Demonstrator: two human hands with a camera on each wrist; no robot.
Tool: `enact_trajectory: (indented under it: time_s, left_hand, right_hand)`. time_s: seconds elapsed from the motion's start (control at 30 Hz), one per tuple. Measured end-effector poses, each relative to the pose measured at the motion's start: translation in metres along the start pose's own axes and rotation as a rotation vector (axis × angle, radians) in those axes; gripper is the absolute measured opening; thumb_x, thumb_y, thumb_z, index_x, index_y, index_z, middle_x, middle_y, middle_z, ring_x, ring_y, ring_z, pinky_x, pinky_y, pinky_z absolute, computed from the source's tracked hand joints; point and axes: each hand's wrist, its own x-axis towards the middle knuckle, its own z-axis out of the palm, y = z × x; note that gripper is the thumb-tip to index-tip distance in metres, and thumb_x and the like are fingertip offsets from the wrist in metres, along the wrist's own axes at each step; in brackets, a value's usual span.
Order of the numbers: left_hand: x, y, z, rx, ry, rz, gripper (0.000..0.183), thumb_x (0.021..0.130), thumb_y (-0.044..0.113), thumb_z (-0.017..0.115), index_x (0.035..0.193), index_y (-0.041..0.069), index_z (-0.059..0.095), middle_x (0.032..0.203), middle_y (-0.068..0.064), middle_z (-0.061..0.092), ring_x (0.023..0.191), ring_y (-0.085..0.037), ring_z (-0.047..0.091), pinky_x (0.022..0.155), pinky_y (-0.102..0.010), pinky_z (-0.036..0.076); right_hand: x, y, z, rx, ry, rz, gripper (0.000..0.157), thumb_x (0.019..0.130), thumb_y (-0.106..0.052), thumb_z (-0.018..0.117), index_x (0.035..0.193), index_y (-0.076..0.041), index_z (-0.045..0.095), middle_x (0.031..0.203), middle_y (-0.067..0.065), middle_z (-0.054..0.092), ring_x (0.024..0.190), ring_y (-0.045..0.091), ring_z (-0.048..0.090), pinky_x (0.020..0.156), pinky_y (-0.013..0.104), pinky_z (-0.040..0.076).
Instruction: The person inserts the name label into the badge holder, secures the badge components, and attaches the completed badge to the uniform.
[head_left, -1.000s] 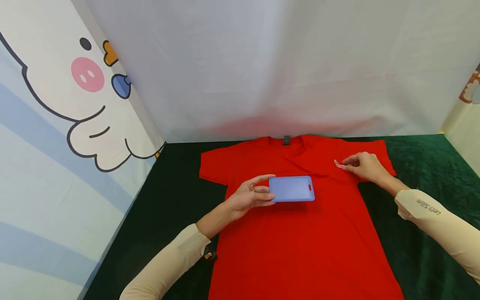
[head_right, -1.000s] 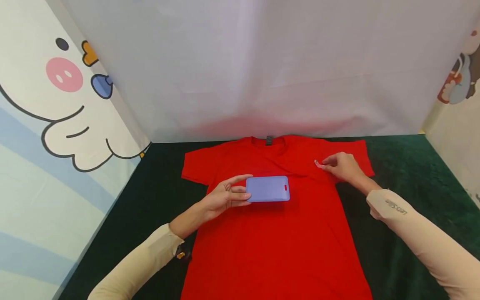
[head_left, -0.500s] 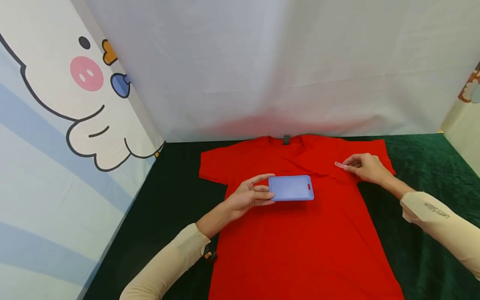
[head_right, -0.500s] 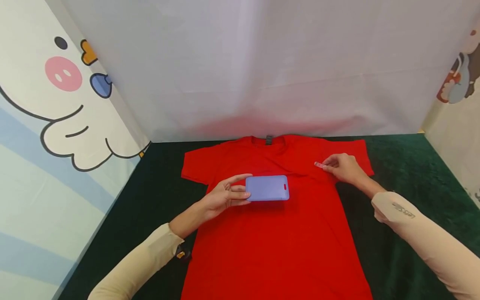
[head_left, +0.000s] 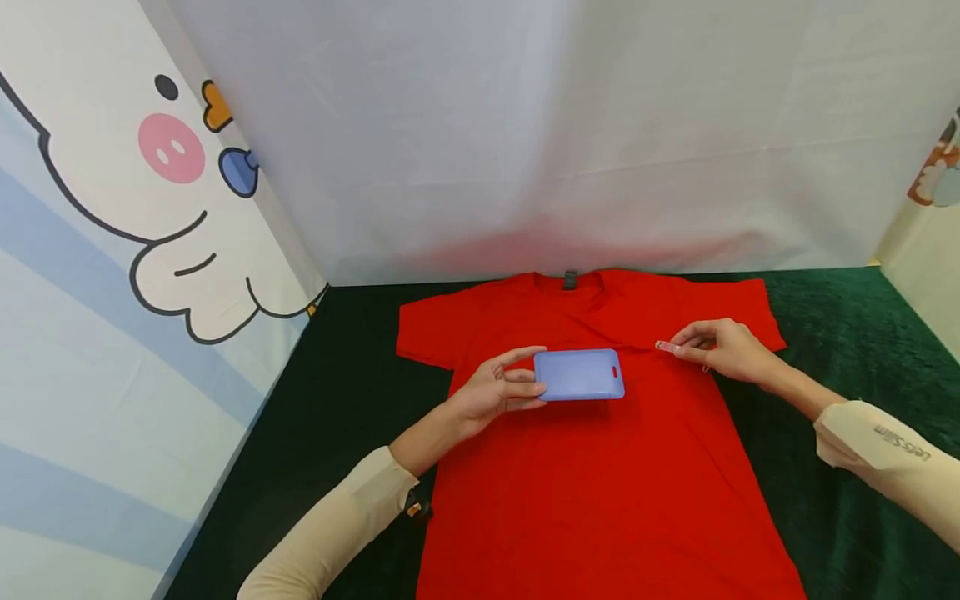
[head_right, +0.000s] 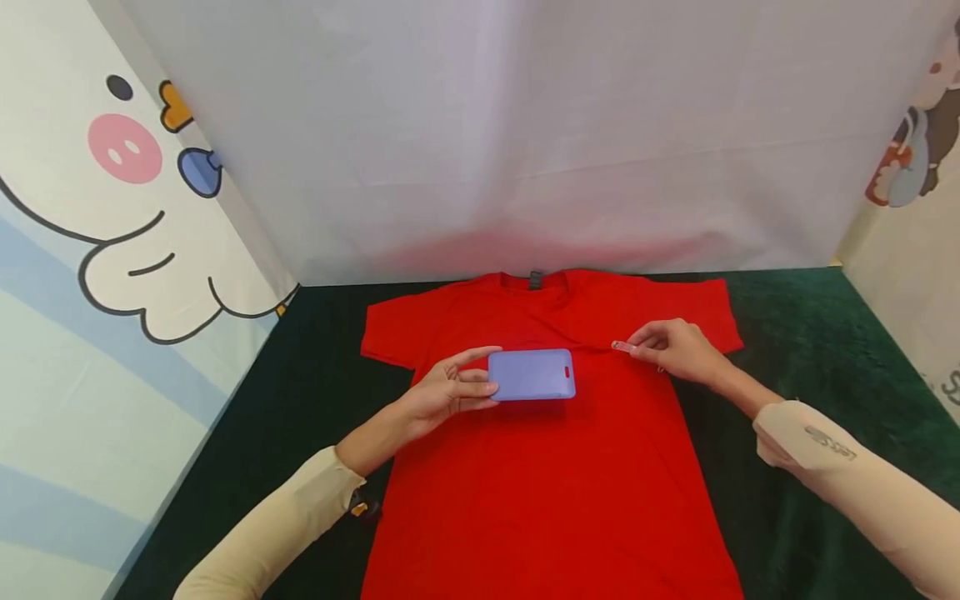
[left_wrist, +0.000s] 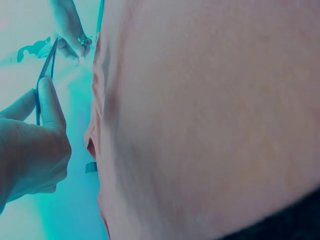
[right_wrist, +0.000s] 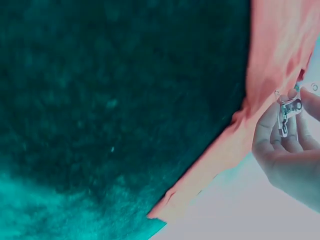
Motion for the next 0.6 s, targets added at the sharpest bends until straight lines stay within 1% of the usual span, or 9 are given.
enact_trajectory:
  time_s: [0.13,0.3,0.5,0.6]
  left_hand:
    - [-0.001,0.0,0.001,-0.002,-0.002,-0.001,0.058,0.098,-0.004,0.062,0.151,0.017,0.05,0.088,0.001,0.067,0.085,-0.013,0.069,0.087,-0.028,0.062]
    - [-0.001,0.0,0.002,-0.003,-0.006,0.001,0.058,0.098,-0.004,0.061,0.151,0.017,0.05,0.088,0.001,0.068,0.084,-0.013,0.069,0.087,-0.028,0.062]
    - [-0.002,0.0,0.004,-0.002,-0.013,0.006,0.058,0.098,-0.004,0.061,0.151,0.017,0.05,0.087,0.003,0.068,0.084,-0.012,0.069,0.087,-0.028,0.062]
    - [-0.002,0.001,0.004,-0.003,-0.016,0.009,0.058,0.098,-0.004,0.061,0.151,0.017,0.05,0.086,0.003,0.068,0.084,-0.012,0.069,0.087,-0.029,0.063]
  right_hand:
    - [-0.005,-0.007,0.004,0.072,-0.046,0.015,0.024,0.098,-0.013,0.068,0.114,0.004,0.071,0.097,0.017,0.073,0.069,0.014,0.062,0.064,0.026,0.056]
    - [-0.01,-0.016,0.01,0.175,-0.121,0.053,0.028,0.099,-0.016,0.067,0.119,0.003,0.07,0.099,0.015,0.073,0.076,0.017,0.062,0.067,0.027,0.055]
    - [-0.012,-0.023,0.017,0.251,-0.19,0.083,0.033,0.1,-0.022,0.068,0.123,0.002,0.069,0.112,0.017,0.074,0.085,0.019,0.063,0.074,0.028,0.057]
    - [-0.012,-0.026,0.02,0.273,-0.208,0.084,0.034,0.099,-0.022,0.068,0.123,0.002,0.068,0.112,0.017,0.074,0.086,0.018,0.063,0.075,0.028,0.058]
